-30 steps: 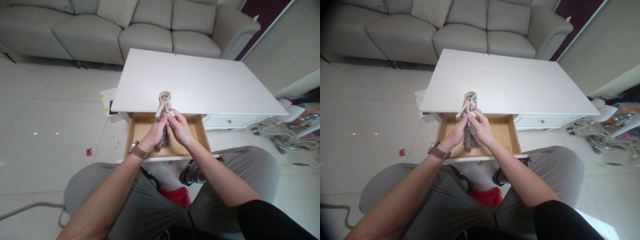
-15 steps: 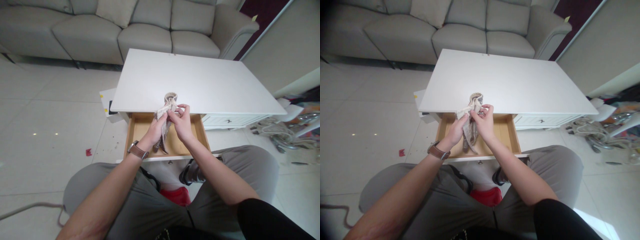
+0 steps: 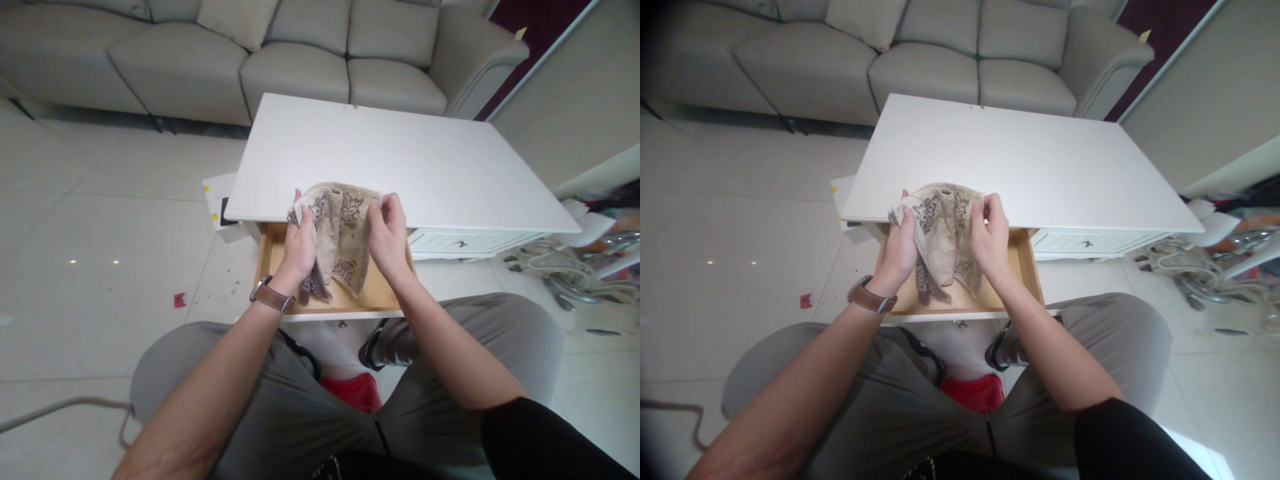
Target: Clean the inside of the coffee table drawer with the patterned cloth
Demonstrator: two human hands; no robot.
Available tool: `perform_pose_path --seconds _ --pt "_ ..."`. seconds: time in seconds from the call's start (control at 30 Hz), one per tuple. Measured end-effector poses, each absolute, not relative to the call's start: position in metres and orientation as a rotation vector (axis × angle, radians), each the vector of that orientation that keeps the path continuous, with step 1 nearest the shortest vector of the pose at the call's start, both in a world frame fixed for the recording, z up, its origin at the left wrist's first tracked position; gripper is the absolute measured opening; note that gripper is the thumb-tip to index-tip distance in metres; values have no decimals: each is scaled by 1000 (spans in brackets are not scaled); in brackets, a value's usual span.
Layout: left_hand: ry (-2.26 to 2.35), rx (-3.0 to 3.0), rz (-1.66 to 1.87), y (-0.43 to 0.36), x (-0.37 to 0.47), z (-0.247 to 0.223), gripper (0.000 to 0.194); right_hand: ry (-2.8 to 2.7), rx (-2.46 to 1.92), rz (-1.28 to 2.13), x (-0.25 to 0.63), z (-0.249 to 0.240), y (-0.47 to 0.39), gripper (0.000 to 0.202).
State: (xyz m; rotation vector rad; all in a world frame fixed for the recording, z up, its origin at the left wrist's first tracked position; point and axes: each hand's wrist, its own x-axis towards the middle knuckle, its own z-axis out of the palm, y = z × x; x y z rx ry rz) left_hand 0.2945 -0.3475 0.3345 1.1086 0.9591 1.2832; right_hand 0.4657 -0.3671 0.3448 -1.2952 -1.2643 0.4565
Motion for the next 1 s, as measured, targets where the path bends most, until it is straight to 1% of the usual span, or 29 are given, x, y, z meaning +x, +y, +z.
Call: perform_pose_path --seconds 0.2,0.43,0.57,0.67,0.77,0.87,1.0 --pt "893 1128 1162 -360 312 327 66 -1435 -1223 636 419 349 -388 27" --pt "856 1073 1162 -356 311 323 54 -1568 -1220 644 420 348 -390 22" --pt "718 1023 1118 -355 311 326 44 -1565 -1178 693 423 353 -389 19" --pt "650 904 1099 -354 309 328 33 -1548 -1084 883 429 355 -387 20" --pt "690 730 1123 -351 306 328 26 -1487 -990 1125 435 354 -387 21" --pt "732 636 1200 -348 304 328 26 -1423 -981 1164 439 350 -392 21" --pt "740 592 1282 -343 304 331 35 -1498 -1139 1031 436 322 -404 16"
